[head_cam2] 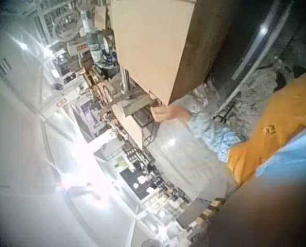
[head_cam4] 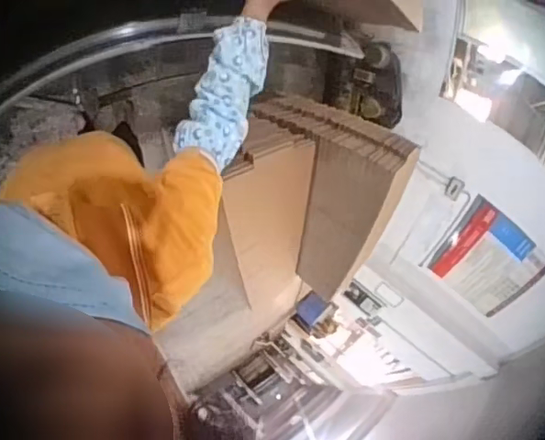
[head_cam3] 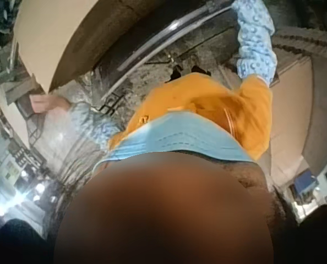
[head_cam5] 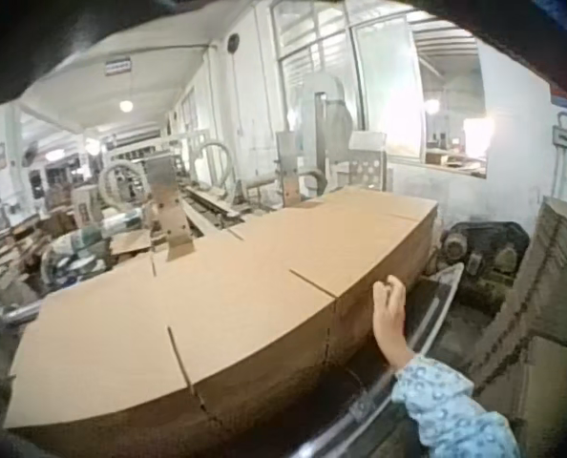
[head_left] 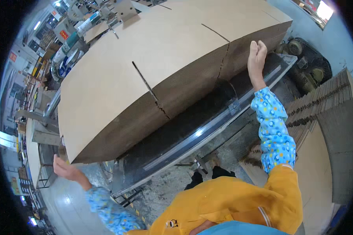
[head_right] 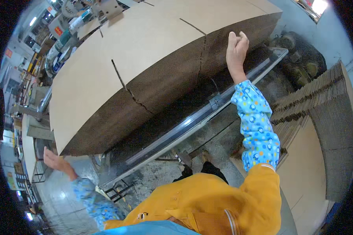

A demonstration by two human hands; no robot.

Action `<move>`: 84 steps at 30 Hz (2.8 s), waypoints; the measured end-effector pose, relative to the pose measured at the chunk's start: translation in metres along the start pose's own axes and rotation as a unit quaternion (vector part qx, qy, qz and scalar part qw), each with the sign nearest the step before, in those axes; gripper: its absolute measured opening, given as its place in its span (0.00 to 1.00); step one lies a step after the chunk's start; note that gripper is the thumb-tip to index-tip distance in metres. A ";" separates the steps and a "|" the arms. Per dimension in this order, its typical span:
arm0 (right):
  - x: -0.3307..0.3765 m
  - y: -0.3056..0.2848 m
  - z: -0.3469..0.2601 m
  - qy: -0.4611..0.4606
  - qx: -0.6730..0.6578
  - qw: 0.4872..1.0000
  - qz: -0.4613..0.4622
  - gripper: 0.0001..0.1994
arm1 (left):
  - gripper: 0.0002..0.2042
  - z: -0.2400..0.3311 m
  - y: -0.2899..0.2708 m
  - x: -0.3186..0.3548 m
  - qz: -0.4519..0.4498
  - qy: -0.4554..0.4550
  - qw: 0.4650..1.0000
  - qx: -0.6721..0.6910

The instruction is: The recorder is picking up stacks of corrugated cardboard sheets and loading them into a machinery feeder.

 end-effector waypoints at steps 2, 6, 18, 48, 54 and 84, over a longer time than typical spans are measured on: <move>-0.003 0.006 -0.005 -0.118 0.068 0.990 0.021 0.26 | 0.22 0.054 -0.013 0.030 0.054 0.086 0.995 0.005; -0.019 0.024 -0.007 -0.266 0.086 0.956 0.088 0.24 | 0.21 0.141 0.001 0.043 0.108 0.145 0.984 0.004; -0.037 0.058 -0.009 -0.298 0.039 0.947 0.116 0.16 | 0.25 0.162 0.033 0.049 0.146 0.097 0.984 -0.022; -0.166 0.006 0.119 -0.289 -0.005 0.950 0.121 0.19 | 0.22 0.208 0.036 0.069 0.163 0.002 0.987 -0.010; -0.166 0.003 0.130 -0.196 -0.041 0.978 0.056 0.22 | 0.23 0.205 0.031 0.070 0.145 -0.003 0.989 0.003; 0.155 0.047 -0.225 -0.500 -0.063 0.843 -0.189 0.16 | 0.19 0.140 -0.015 0.075 0.054 0.108 0.989 0.087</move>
Point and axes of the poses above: each hand's wrist, its own x-axis away from the middle knuckle, its own y-axis out of the palm, z = x × y, the point moved 2 cm from there along -x, towards the middle knuckle, and after that the axes turned 1 degree about -y, right-handed, at the moved point
